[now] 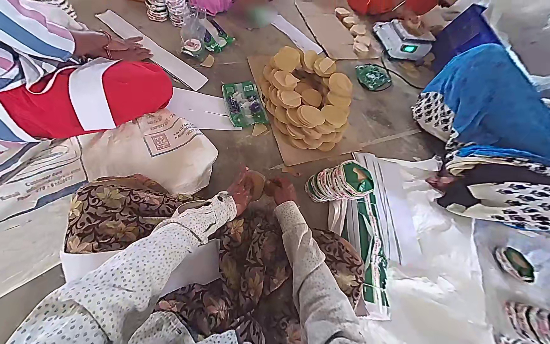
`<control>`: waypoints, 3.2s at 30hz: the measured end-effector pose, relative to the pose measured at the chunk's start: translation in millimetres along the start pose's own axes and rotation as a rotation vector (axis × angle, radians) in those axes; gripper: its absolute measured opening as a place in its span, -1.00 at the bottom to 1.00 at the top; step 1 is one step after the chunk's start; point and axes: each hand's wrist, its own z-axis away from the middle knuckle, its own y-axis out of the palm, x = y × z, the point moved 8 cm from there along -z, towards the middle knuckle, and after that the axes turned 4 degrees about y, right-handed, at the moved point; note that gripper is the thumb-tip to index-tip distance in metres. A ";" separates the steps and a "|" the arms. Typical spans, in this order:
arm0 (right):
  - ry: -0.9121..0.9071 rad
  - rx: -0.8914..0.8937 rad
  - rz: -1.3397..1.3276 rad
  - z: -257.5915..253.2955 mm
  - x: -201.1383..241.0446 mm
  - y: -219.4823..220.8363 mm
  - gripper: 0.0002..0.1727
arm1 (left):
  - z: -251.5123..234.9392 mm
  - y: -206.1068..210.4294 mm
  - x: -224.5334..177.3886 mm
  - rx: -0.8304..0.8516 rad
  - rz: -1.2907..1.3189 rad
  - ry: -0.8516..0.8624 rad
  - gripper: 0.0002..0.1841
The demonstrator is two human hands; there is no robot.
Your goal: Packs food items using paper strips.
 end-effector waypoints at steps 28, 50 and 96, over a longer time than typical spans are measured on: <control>-0.034 -0.249 0.219 -25.5 49.3 11.9 -0.63 | -26.7 11.7 62.4 -0.882 1.130 -0.263 0.07; -0.240 -0.307 0.275 12.8 51.0 37.7 -0.71 | -36.7 13.4 69.9 -0.881 1.147 -0.191 0.09; -0.033 0.145 0.016 -8.9 76.3 -29.2 -0.62 | -10.2 -16.4 56.9 -0.862 1.271 0.195 -0.09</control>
